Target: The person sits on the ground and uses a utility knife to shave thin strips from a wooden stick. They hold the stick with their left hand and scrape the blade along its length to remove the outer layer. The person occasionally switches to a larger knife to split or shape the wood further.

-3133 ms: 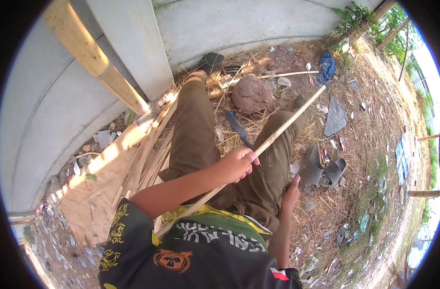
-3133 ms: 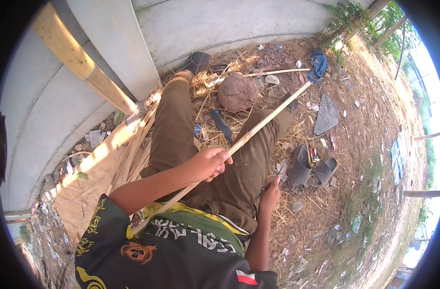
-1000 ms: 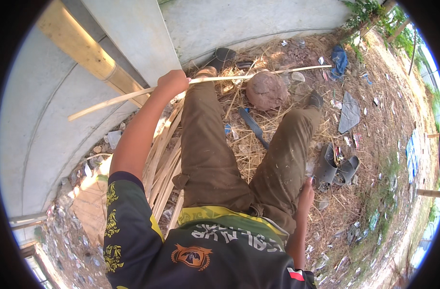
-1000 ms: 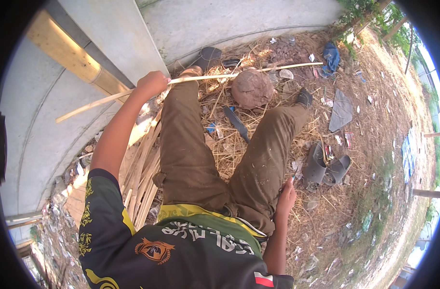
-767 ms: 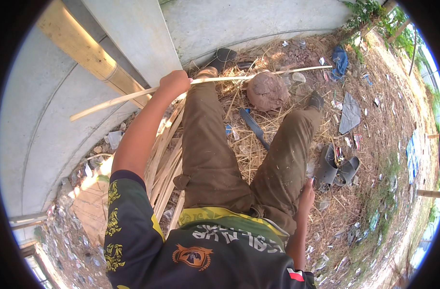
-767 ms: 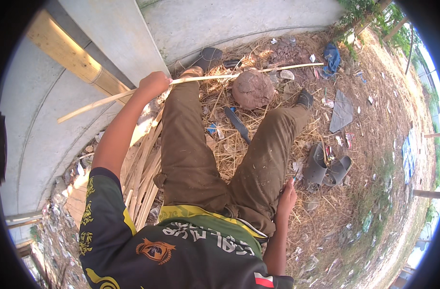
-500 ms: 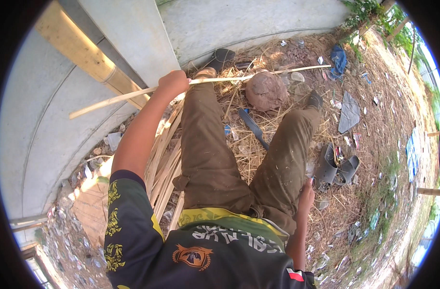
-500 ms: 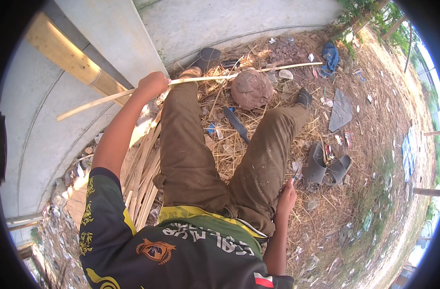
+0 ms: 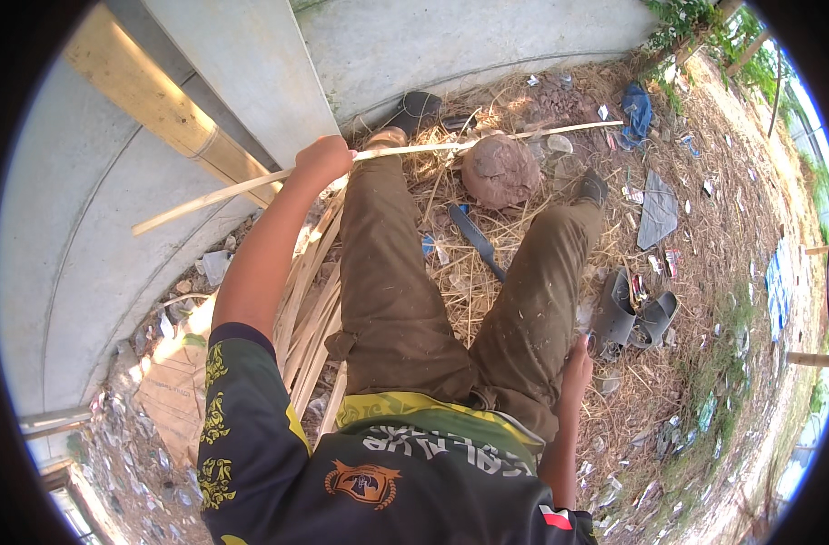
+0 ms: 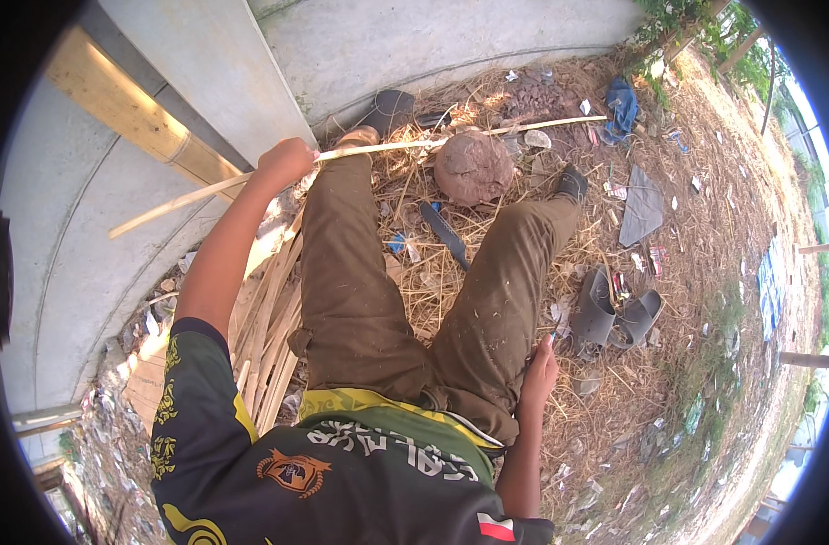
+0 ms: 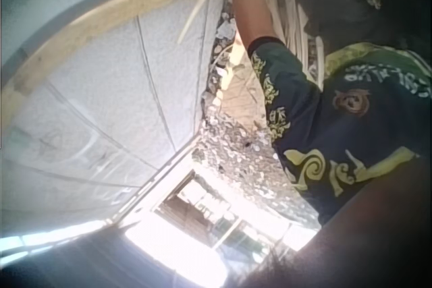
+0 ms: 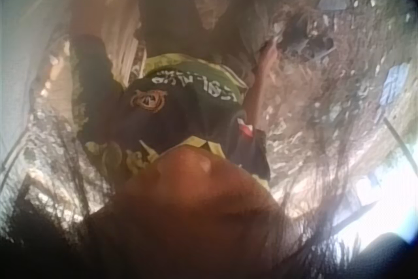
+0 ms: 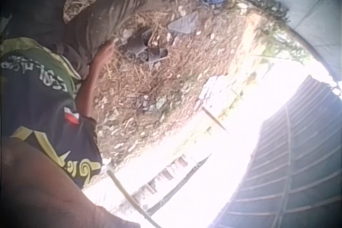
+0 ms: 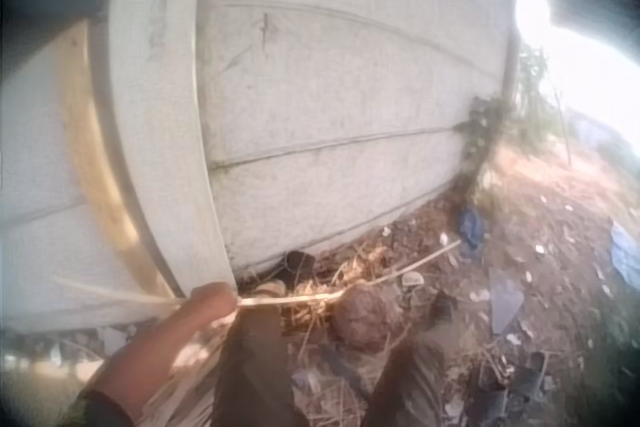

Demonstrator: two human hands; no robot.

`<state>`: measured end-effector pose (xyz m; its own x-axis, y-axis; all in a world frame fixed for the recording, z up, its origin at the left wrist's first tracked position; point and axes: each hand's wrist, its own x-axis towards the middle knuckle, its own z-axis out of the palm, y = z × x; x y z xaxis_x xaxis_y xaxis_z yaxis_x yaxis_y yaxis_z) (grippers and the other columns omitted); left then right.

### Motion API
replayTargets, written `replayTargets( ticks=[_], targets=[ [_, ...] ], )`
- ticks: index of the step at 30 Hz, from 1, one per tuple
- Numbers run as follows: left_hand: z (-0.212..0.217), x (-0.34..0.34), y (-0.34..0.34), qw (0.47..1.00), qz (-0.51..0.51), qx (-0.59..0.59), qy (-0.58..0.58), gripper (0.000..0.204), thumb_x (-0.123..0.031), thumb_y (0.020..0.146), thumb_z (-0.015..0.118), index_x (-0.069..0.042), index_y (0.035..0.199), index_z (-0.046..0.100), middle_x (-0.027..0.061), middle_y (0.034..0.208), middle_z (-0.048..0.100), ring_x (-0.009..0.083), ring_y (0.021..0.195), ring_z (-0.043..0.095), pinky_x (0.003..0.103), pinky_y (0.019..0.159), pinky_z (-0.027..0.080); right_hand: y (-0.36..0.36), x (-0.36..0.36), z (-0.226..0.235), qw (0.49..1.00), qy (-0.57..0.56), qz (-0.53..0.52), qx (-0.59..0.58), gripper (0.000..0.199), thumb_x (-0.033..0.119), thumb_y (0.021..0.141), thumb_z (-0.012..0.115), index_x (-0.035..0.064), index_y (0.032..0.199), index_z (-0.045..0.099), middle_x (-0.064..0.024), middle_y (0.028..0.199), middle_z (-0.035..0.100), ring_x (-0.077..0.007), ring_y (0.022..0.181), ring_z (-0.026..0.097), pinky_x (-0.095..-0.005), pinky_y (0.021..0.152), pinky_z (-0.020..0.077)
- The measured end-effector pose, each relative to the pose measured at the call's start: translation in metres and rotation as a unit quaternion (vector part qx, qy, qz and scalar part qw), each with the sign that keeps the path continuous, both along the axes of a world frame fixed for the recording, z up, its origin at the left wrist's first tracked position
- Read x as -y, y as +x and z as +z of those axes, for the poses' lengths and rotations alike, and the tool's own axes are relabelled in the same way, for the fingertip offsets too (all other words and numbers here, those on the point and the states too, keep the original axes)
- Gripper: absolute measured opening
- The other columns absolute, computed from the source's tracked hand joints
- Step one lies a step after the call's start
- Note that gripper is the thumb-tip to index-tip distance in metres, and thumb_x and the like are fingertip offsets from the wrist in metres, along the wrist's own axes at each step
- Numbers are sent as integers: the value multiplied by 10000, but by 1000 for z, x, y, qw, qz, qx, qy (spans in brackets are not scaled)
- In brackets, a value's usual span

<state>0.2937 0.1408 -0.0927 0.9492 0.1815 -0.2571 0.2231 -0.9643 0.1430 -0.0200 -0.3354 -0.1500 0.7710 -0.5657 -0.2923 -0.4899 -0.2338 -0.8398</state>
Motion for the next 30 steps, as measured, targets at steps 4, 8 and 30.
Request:
replayTargets(
  ticks=[4,8,30],
  targets=[
    [-2,2,1,1000,3,-2,8,379,-418,998,582,-86,959,759,127,990,750,333,1014,709,465,869,539,0,-1,2,1000,10,-12,-6,606,536,1076,458,57,704,441,19,669,375,-109,659,348,-318,615,300],
    [-3,-3,3,1000,2,-15,1,373,-419,995,584,-95,977,766,130,1015,751,334,1025,708,464,876,538,2,-2,4,1000,3,-12,-3,609,536,1075,460,51,708,464,15,672,396,-111,663,363,-314,620,313],
    [54,151,-180,820,-122,-47,-557,176,-167,1058,491,-33,1079,603,168,782,666,320,749,676,401,657,475,44,-33,123,949,-187,217,129,459,400,1107,414,25,866,522,-133,596,510,-328,521,509,-435,538,373]
  ],
)
